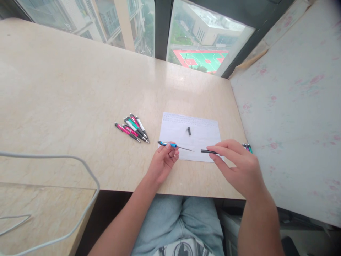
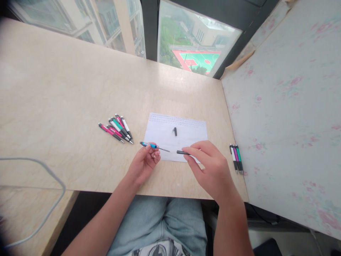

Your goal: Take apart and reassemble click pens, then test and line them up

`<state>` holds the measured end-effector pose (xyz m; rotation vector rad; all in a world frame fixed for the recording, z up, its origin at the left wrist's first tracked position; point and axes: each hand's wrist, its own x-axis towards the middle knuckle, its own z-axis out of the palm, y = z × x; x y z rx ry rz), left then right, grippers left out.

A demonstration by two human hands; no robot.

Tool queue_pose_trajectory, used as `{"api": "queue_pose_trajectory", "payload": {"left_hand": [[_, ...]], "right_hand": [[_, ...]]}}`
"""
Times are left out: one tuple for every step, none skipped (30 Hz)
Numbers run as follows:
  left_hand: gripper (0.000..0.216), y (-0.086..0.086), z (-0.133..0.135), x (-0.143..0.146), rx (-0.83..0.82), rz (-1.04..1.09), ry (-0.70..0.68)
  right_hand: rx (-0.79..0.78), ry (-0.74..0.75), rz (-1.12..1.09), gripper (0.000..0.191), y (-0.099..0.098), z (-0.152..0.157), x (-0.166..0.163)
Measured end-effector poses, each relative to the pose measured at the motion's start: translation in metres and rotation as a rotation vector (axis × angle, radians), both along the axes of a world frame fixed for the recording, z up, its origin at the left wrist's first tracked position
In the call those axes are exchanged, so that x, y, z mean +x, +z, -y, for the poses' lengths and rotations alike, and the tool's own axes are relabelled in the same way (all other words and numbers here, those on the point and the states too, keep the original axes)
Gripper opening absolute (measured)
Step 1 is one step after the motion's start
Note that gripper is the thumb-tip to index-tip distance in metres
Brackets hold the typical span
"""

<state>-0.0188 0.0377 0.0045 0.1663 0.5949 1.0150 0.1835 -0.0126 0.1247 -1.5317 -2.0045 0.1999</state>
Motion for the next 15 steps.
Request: {"api": "queue_pose_trajectory", "payload": {"left_hand": [[0.020,-0.001,0.000,0.000,-0.003,0.010,0.008],[0.019,-0.002,-0.001,0.000,-0.007,0.019,0.015],[0.019,-0.003,-0.001,0.000,-0.010,0.027,0.020],[0.019,-0.004,-0.001,0.000,-0.012,0.033,0.023],[0.019,-0.004,-0.001,0.000,-0.013,0.036,0.022],[0.019,-0.004,0.000,0.000,-0.013,0.038,0.019],[0.020,-0.005,0.000,0.000,-0.012,0.037,0.016],[0.020,-0.005,0.000,0.000,-0.010,0.034,0.015],[0.021,-0.004,0.000,0.000,-0.008,0.028,0.015],[0.021,-0.004,0.000,0.001,-0.005,0.021,0.017],[0.021,-0.003,0.000,0.001,-0.002,0.012,0.021],[0.021,-0.003,0.000,0.001,0.000,0.003,0.024],[0.022,-0.002,0.000,0.001,0.002,-0.005,0.026],[0.022,-0.002,0.000,0.001,0.003,-0.010,0.027],[0.022,-0.001,-0.001,0.001,0.004,-0.015,0.025]], "right_hand": [[-0.001,-0.033,-0.015,0.018,-0.004,0.001,0.004],[-0.011,-0.073,-0.028,0.018,-0.009,0.002,0.009],[-0.026,-0.116,-0.040,0.019,-0.018,0.001,0.013],[-0.055,-0.167,-0.054,0.020,-0.028,-0.002,0.018],[-0.085,-0.208,-0.057,0.021,-0.040,-0.005,0.021],[-0.119,-0.245,-0.058,0.023,-0.054,-0.011,0.024],[-0.139,-0.286,-0.056,0.024,-0.067,-0.017,0.025],[-0.153,-0.328,-0.052,0.025,-0.080,-0.025,0.025],[-0.167,-0.366,-0.047,0.026,-0.092,-0.033,0.024],[-0.173,-0.401,-0.041,0.026,-0.102,-0.042,0.021],[-0.177,-0.422,-0.025,0.026,-0.110,-0.050,0.017],[-0.171,-0.439,-0.007,0.025,-0.117,-0.058,0.013],[-0.153,-0.456,0.008,0.025,-0.121,-0.065,0.008],[-0.126,-0.474,0.013,0.025,-0.124,-0.072,0.003],[-0.099,-0.490,0.012,0.025,-0.127,-0.077,-0.002]]}}
